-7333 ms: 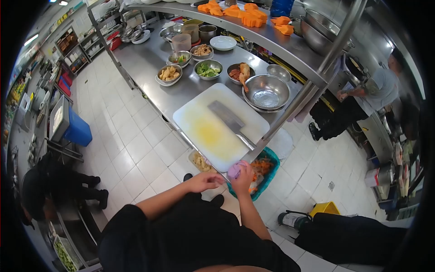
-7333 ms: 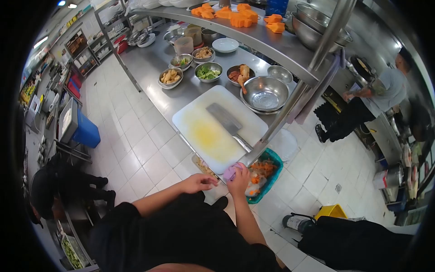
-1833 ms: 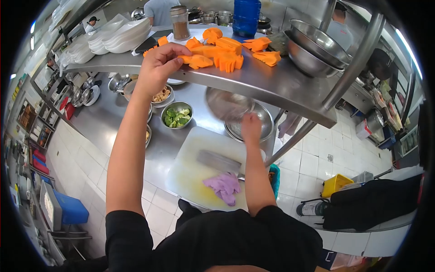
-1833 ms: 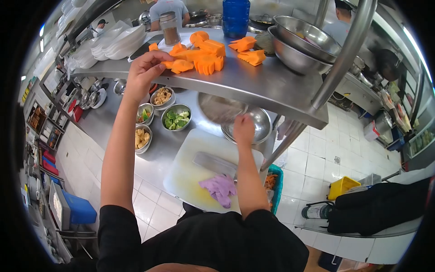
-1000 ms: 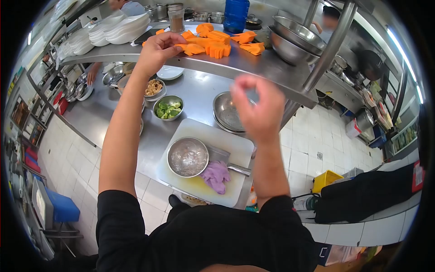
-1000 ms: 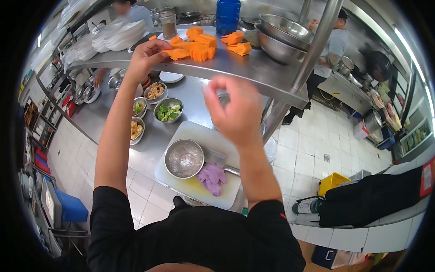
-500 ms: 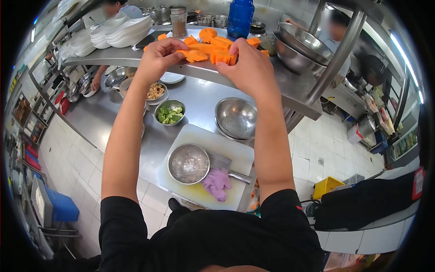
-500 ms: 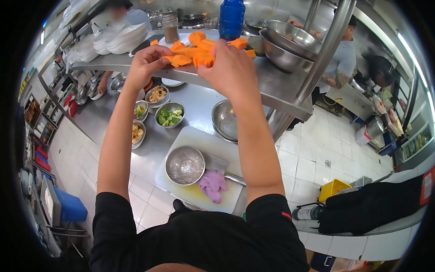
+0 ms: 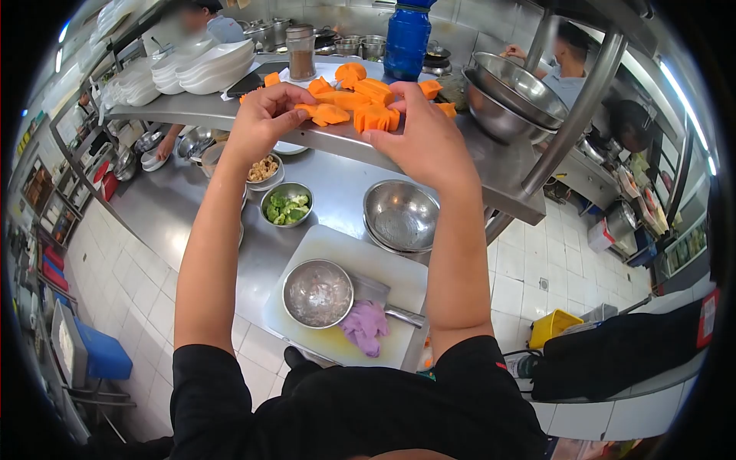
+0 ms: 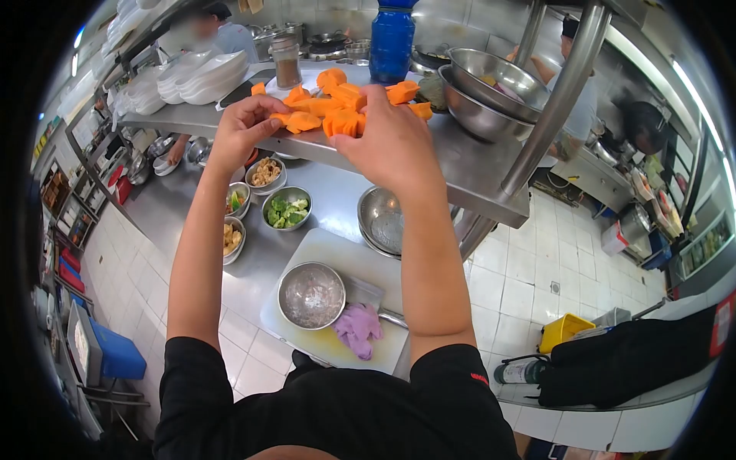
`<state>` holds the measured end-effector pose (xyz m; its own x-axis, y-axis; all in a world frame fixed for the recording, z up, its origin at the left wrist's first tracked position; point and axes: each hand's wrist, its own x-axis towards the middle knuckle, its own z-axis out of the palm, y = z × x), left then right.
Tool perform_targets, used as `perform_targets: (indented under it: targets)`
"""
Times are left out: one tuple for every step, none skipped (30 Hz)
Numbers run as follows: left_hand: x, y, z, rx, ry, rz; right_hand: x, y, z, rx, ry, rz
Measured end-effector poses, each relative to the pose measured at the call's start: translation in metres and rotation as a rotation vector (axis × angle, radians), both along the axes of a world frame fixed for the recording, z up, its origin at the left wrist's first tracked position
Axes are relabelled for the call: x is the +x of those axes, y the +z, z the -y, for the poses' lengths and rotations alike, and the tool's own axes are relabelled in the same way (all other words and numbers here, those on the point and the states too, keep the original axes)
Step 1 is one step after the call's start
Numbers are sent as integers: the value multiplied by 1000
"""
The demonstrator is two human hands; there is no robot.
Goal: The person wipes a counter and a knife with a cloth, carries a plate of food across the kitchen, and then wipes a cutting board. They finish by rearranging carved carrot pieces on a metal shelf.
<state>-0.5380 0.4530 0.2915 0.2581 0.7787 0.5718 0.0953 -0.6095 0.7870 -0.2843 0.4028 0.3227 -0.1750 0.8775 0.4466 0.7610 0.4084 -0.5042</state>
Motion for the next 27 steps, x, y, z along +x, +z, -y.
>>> perform_targets:
  targets:
    - [1,0,0,0,-3,-3,0,-1,-1,12,5,-1]
    - [1,0,1,4,0,6,0,-2,-2,23,10,-2]
    - [2,0,2,8,2,14,0,-3,-3,23,5,-5]
    - [3,0,3,8,-3,12,1,-4,-3,45,37,-51]
    - [3,0,3,-3,-2,15,1,-5,-3,68,69,-95]
    - [2,0,3,-10,0,19,2,-6,-3,72,65,-94]
    - [1,-1,1,-5,-3,21,3,-8,-3,109,118,-161]
    - [-2,-3,-2,-4,4,3,4,-8,-3,148,173,-227]
    - [-2,-3,-2,-4,12,-15,4,-9,-3,155,173,-223]
    - [-1,-2,-2,2,11,-13,5,-9,-3,172,199,-240]
    - [0,-2,-1,-8,-3,14,6,-8,-3,189,225,-257]
    - [2,-1,1,-18,-16,40,7,-7,-2,193,224,-255]
    - [5,0,2,-15,-17,40,8,-7,-1,183,247,-275]
    - [7,2,4,-20,-31,57,8,-7,0,172,270,-295]
    - [9,2,5,-25,-45,74,8,-7,1,174,271,-294]
    - [10,1,6,-23,-44,75,7,-7,3,182,283,-306]
    - [10,1,7,5,6,6,7,-5,3,191,297,-317]
    - [12,1,9,32,55,-64,7,-5,2,194,299,-317]
    - [15,2,12,33,56,-64,7,-6,1,198,299,-303]
    - [20,2,16,27,78,-105,8,-7,0,201,299,-290]
    - [27,3,21,20,99,-145,8,-6,0,201,298,-289]
    - [36,6,27,-3,130,-144,8,-7,0,201,311,-288]
    - [45,6,28,-5,129,-139,8,-7,0,199,325,-285]
    - [53,6,29,126,186,-187,8,-8,-2,197,326,-280]
    - [58,5,30,257,244,-234,9,-10,-5,189,370,-298]
    - [62,5,30,255,245,-228,9,-11,-6,181,414,-317]
    - [66,4,31,250,266,-243,9,-10,-4,179,414,-312]
